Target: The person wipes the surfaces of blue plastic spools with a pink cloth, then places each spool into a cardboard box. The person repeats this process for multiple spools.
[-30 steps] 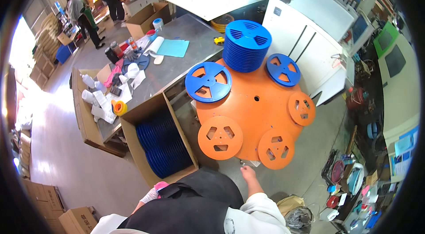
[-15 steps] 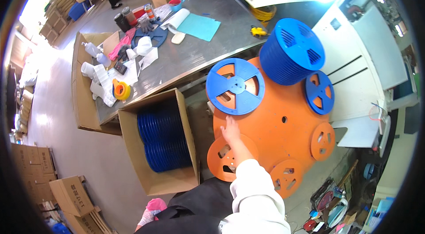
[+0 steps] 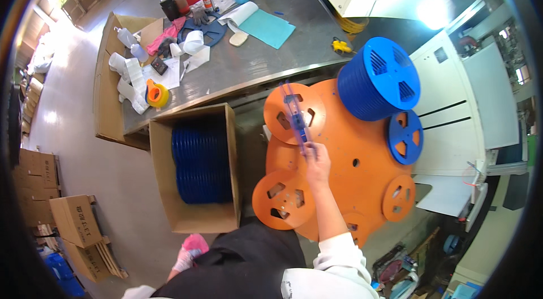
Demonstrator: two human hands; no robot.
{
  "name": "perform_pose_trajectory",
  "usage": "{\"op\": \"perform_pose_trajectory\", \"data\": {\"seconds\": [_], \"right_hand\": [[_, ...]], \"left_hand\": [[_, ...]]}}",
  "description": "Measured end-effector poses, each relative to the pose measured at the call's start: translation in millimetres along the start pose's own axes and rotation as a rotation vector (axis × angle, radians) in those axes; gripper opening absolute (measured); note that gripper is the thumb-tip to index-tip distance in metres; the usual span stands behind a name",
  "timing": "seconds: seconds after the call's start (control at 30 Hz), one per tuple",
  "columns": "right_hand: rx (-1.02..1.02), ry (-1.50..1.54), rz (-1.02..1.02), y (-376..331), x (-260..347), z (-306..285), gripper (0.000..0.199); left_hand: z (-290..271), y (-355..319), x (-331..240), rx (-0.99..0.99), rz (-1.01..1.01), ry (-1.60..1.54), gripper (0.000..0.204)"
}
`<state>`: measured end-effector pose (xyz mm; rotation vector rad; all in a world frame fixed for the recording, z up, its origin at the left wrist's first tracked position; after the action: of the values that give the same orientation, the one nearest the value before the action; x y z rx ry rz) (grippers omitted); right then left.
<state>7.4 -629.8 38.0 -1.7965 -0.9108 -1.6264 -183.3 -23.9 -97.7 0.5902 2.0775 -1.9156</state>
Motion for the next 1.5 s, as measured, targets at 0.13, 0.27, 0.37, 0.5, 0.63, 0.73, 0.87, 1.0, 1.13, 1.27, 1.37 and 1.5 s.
{"op": "perform_pose_trajectory", "data": {"seconds": [0.13, 0.27, 0.37, 0.5, 0.63, 0.73, 0.87, 1.0, 1.13, 1.27, 1.37, 1.5], "right_hand": [[-0.248, 0.82, 0.52, -73, 22, -53, 0.048], [-0.217, 1.049, 0.595, -141, 55, -48, 0.051], [-0.229, 1.174, 0.645, -177, 66, -38, 0.051], [-0.174, 1.293, 0.637, -203, 86, -26, 0.045], [-0.196, 1.269, 0.659, -221, 95, -23, 0.049], [-0.162, 1.281, 0.641, -229, 104, -16, 0.05], [-0.109, 1.249, 0.627, -237, 120, -3, 0.033], [-0.027, 1.202, 0.67, -253, 136, 27, 0.038], [0.062, 1.144, 0.714, -271, 149, 55, 0.044], [0.08, 1.157, 0.704, -274, 158, 52, 0.031], [0.133, 1.186, 0.674, -276, 165, 47, 0.02], [0.085, 1.201, 0.687, -278, 156, 38, 0.02]], "left_hand": [[19, 22, -36, 0.043, 0.082, -0.018, 0.074], [25, 39, -83, 0.027, 0.251, 0.115, 0.069], [28, 40, -111, 0.064, 0.363, 0.123, 0.068], [28, 29, -141, 0.134, 0.417, 0.038, 0.074], [26, 17, -178, 0.129, 0.533, 0.076, 0.082], [22, 7, -203, 0.114, 0.69, 0.073, 0.081], [27, -3, -242, -0.083, 0.868, 0.371, 0.078], [83, -18, -276, 0.248, 0.619, -0.526, 0.032], [194, -167, -304, 0.191, 1.273, 0.413, 0.022], [254, -244, -285, 0.278, 1.685, 1.142, 0.05], [228, -180, -326, -0.022, 1.252, 1.213, 0.041], [239, -198, -290, 0.068, 1.524, 1.231, 0.048]]}}
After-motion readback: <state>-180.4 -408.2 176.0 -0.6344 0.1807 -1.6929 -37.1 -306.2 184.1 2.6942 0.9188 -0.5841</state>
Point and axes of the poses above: each hand's wrist, its own y-axis towards the middle knuckle, its own z-axis out of the palm, x = y × z, the point moved 10 cm from there along y, towards the middle knuckle, and after that the axes turned 10 degrees about y, right-handed, at the moved point
